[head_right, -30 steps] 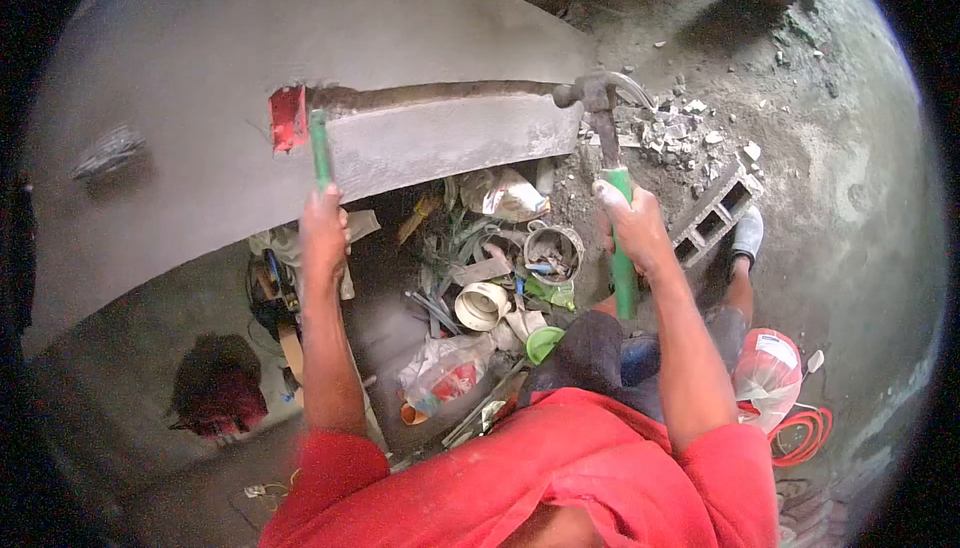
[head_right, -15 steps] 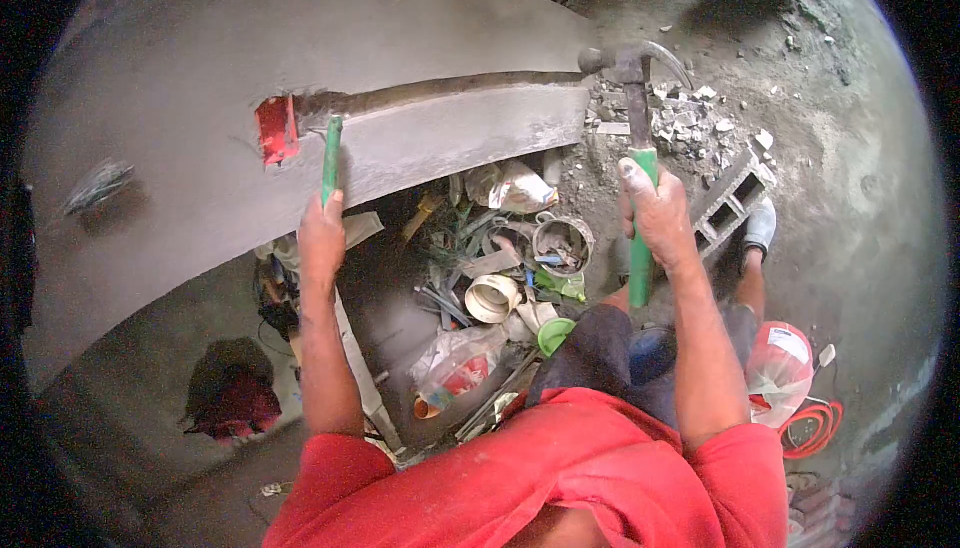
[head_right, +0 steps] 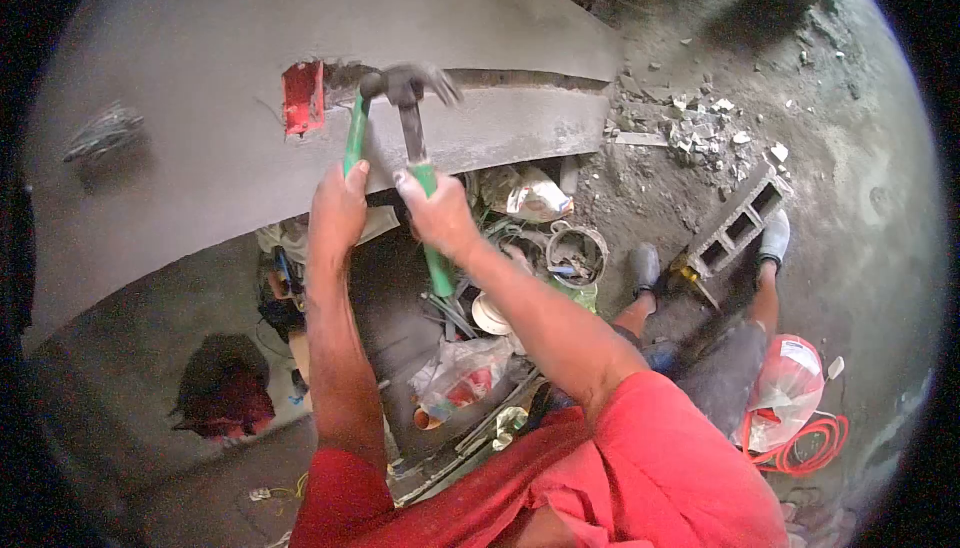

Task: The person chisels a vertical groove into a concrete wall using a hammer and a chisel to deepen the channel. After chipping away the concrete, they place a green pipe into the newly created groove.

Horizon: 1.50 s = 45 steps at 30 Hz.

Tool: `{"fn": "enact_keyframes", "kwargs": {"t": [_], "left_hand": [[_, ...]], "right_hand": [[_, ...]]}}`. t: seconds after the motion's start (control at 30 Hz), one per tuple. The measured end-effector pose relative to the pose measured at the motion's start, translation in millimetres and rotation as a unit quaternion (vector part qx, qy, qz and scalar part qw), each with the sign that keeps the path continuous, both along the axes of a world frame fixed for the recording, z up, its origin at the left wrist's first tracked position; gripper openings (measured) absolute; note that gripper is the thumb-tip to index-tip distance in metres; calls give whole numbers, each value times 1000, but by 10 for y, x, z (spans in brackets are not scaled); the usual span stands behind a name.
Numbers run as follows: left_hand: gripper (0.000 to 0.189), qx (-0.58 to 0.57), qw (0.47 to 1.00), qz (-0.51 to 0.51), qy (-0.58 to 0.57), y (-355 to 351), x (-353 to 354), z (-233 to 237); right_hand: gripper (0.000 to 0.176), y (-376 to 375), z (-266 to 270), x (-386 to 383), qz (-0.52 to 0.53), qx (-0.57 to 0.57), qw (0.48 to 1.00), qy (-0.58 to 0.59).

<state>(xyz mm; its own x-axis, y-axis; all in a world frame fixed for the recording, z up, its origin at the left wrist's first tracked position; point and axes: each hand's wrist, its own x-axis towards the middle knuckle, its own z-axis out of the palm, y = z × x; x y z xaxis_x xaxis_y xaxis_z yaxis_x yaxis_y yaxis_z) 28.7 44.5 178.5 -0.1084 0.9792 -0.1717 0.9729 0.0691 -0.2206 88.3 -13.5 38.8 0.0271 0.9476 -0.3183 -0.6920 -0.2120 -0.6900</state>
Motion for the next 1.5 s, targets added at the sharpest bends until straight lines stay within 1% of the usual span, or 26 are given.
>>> {"fn": "enact_keyframes", "kwargs": {"t": [0.03,0.1,0.13,0.17,0.23,0.27,0.3,0.37,0.43,0.5,0.57,0.6,0.63,0.7,0.83,0.9,0.93,0.97,1.03,1.13,1.2,1.3,1.33,1.37,1.47,1.5], "left_hand": [[39,2,1000,0,-7,-4,12,2],[40,10,1000,11,0,-48,47,16],[40,14,1000,10,-4,-58,65,13],[40,13,1000,4,14,-64,89,8],[40,15,999,-3,31,-47,105,20],[39,20,999,-13,30,-40,101,7],[38,22,999,-23,30,-60,100,-19],[37,22,999,-37,30,-79,56,-63],[36,30,998,-52,27,-29,101,-84],[35,21,999,-6,45,-72,167,-78],[35,23,998,-20,53,-23,117,-94],[35,22,998,-32,59,-47,93,-109],[35,18,998,-31,59,-70,106,-113],[36,14,998,-21,50,-59,162,-93],[37,14,998,-25,57,-69,162,-105],[37,18,998,-17,58,-73,194,-79],[37,19,998,-16,59,-57,173,-82],[37,15,998,-25,57,-37,145,-106],[36,7,998,-37,56,-70,111,-154],[31,29,992,-84,91,-40,62,-309],[27,47,975,-133,173,-58,-63,-603],[25,103,967,-159,171,-86,-149,-773],[28,82,982,-111,127,-64,-160,-770],[28,82,982,-112,126,-62,-83,-672],[37,31,998,-45,-11,-44,4,-364],[37,33,998,-44,-10,-23,-7,-317]], "right_hand": [[34,13,40,129,19,-10,999,44],[35,-24,-16,204,-19,-1,998,52],[35,-117,58,285,-23,-39,991,129],[35,-190,120,221,-23,-33,991,126],[34,-279,179,0,-218,-38,915,339],[34,-203,198,-189,-216,-25,925,312],[35,-152,83,-222,-76,-58,968,230],[35,-21,89,20,8,-79,985,153],[34,-43,23,179,-29,-94,981,165],[33,-169,39,143,-59,-117,974,184],[32,-293,113,-55,-220,-97,890,388],[32,-290,65,-282,-221,-24,933,282],[32,-230,68,-249,-56,-79,964,246],[33,-68,44,-21,17,-121,971,203],[39,-188,1,179,-53,-126,966,221],[40,-277,108,35,-204,-125,895,376],[41,-277,186,-104,-183,-140,888,397],[40,-254,207,-177,-111,-115,903,399],[39,-85,113,-63,49,-97,965,238],[37,-65,-27,167,35,-145,955,256],[37,-204,-96,248,35,-161,948,273],[38,-345,-137,379,42,-183,950,249],[37,-393,-162,395,39,-189,948,253],[37,-417,-191,417,37,-193,946,257],[40,-498,-219,448,9,-177,948,265],[42,-504,-212,450,-7,-180,945,272]]}}
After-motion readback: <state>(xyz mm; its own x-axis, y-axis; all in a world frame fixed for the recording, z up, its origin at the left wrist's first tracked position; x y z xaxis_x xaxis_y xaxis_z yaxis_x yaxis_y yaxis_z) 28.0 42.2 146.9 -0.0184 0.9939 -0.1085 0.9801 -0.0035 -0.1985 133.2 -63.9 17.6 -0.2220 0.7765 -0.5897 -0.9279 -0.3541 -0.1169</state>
